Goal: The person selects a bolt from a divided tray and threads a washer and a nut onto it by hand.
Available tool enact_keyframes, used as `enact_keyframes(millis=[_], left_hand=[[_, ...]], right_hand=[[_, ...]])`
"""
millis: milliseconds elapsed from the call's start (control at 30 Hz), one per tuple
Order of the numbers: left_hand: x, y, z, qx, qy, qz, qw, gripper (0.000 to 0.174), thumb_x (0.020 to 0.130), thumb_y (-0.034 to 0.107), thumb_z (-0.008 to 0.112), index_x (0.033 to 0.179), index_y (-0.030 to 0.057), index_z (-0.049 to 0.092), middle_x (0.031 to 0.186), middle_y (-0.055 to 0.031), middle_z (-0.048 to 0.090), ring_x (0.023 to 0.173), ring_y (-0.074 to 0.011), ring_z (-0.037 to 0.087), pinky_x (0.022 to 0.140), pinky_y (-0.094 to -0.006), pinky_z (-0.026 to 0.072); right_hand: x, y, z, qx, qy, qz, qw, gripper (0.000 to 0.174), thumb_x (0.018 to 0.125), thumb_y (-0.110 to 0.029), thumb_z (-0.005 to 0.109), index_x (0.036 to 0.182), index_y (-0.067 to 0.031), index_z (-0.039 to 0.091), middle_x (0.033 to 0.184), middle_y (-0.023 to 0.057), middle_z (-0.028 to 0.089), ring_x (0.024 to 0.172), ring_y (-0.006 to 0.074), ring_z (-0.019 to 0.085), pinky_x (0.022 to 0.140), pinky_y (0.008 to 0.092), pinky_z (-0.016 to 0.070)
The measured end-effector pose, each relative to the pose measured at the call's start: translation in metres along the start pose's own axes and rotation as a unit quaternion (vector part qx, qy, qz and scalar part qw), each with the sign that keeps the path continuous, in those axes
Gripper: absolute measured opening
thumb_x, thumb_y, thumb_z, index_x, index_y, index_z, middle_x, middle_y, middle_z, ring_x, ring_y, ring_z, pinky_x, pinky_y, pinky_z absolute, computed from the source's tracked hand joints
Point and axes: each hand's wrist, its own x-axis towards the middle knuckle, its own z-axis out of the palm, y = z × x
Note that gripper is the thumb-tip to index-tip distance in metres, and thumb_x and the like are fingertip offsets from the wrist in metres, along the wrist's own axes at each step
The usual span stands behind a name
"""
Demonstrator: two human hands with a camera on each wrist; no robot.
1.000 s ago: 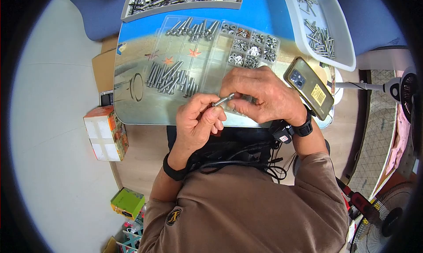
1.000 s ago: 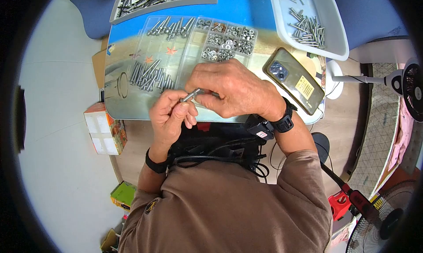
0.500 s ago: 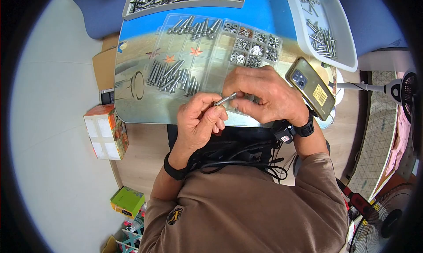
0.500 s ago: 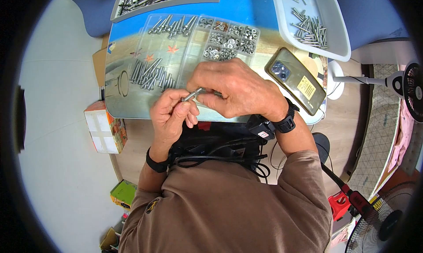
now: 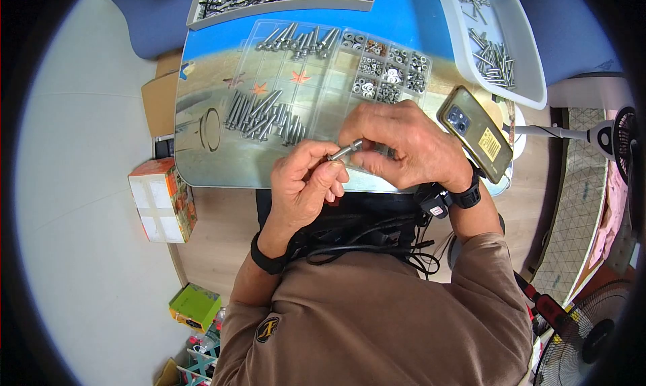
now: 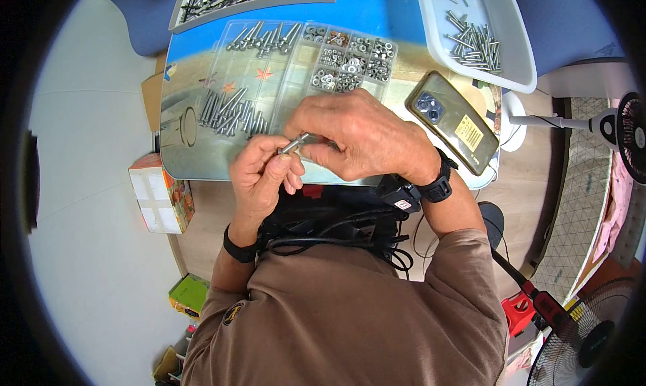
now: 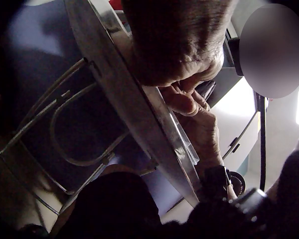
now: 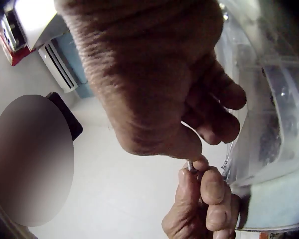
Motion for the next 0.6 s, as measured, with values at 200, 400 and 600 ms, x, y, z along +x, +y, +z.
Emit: enact_keyframes(millis=[200, 400, 600], left_hand=[[0.0, 0.0, 0.0, 0.005, 0.001, 0.008, 1.0, 0.024, 0.101, 0.017, 0.059, 0.11, -0.0052, 0.057, 0.077, -0.0114, 0.065, 0.058, -0.0107, 0.06, 0.049, -0.021, 0.0484], [0.0, 0.0, 0.001, 0.002, 0.006, 0.007, 1.0, 0.023, 0.101, 0.016, 0.059, 0.11, -0.0051, 0.057, 0.077, -0.0119, 0.066, 0.057, -0.0109, 0.061, 0.049, -0.0213, 0.0484], [0.001, -0.001, 0.0, 0.01, -0.003, 0.017, 1.0, 0.023, 0.101, 0.016, 0.059, 0.11, -0.0049, 0.058, 0.076, -0.0114, 0.066, 0.057, -0.0106, 0.06, 0.048, -0.0213, 0.0484]], right_hand=[[-0.003, 0.009, -0.001, -0.03, -0.03, -0.019, 0.999, 0.025, 0.086, -0.024, 0.074, 0.099, -0.0042, 0.067, 0.088, 0.0111, 0.067, 0.071, 0.0305, 0.066, 0.06, 0.0371, 0.0524], [0.0, -0.004, -0.001, 0.012, -0.006, 0.033, 0.999, 0.019, 0.084, -0.02, 0.073, 0.091, -0.0044, 0.066, 0.08, 0.0112, 0.065, 0.068, 0.0321, 0.064, 0.058, 0.0406, 0.0499], [-0.002, 0.009, 0.0, -0.031, -0.019, -0.017, 0.999, 0.027, 0.085, -0.026, 0.075, 0.096, -0.0036, 0.067, 0.088, 0.0098, 0.067, 0.068, 0.0292, 0.066, 0.058, 0.0375, 0.0519]])
